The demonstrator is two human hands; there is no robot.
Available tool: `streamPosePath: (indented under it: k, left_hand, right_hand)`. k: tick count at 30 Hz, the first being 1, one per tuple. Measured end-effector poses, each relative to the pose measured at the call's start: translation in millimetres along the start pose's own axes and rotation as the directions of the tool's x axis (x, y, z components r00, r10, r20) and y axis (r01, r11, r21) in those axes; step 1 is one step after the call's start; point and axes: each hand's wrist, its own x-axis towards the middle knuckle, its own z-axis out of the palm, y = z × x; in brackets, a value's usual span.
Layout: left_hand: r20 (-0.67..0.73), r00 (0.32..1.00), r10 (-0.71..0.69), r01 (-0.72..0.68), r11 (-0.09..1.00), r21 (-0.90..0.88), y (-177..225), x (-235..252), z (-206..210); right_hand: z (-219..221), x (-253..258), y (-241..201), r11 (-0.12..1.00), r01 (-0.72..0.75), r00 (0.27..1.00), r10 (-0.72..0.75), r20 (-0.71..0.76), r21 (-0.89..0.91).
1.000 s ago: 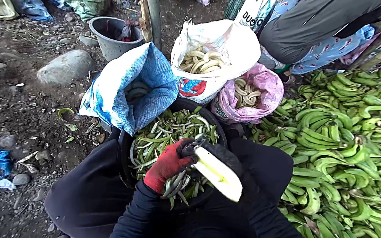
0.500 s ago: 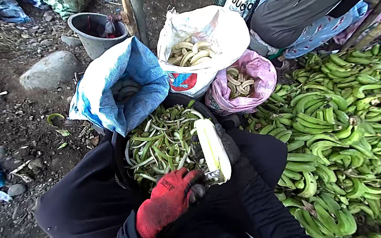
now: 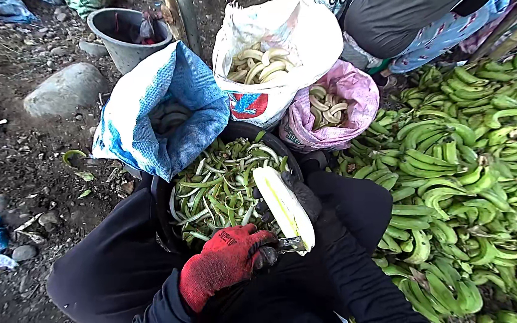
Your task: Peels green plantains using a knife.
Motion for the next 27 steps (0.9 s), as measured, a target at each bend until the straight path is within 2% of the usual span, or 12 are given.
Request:
streamPosePath:
  k: [4, 8, 11, 15, 20, 22, 24, 27]
  left_hand:
    - [0.007, 1.0, -0.008, 0.007, 0.996, 0.093, 1.0, 4.0, -5.5]
    - [0.004, 1.0, -0.022, 0.022, 0.997, 0.08, -3.5, 3.3, -2.2]
    - [-0.012, 1.0, -0.027, 0.029, 0.992, 0.12, -5.1, 2.7, -1.4]
    - [0.02, 0.999, -0.038, 0.036, 0.993, 0.117, -12.9, 3.2, -3.6]
    - [-0.046, 0.999, -0.006, 0.013, 0.987, 0.16, -18.8, 0.6, 1.7]
    - [-0.046, 0.999, 0.002, 0.006, 0.984, 0.18, -17.4, 1.4, 0.9]
    - [0.015, 0.999, -0.029, 0.027, 0.989, 0.146, -17.5, 2.4, -1.3]
    - [0.032, 0.997, -0.064, 0.061, 0.994, 0.091, -23.0, 1.3, 1.5]
  right_hand:
    - [11.7, 0.0, -0.1, 0.996, -0.088, 0.995, 0.086, -0.056, -0.022]
    - [9.8, 0.2, 4.3, 0.996, -0.085, 0.995, 0.086, -0.045, 0.014]
    - [13.2, -0.1, 8.9, 0.993, -0.113, 0.991, 0.112, -0.07, -0.016]
    - [19.0, -0.4, 15.2, 0.996, -0.081, 0.992, 0.077, -0.098, -0.034]
    - [12.4, 2.9, 18.1, 0.993, -0.11, 0.993, 0.112, -0.042, 0.047]
    - [19.5, 1.2, 18.0, 0.99, -0.132, 0.986, 0.137, -0.098, 0.051]
    - [23.8, 0.2, 21.5, 0.991, -0.134, 0.978, 0.136, -0.159, 0.024]
    - [14.0, 1.7, 28.7, 0.996, -0.083, 0.988, 0.085, -0.126, 0.027]
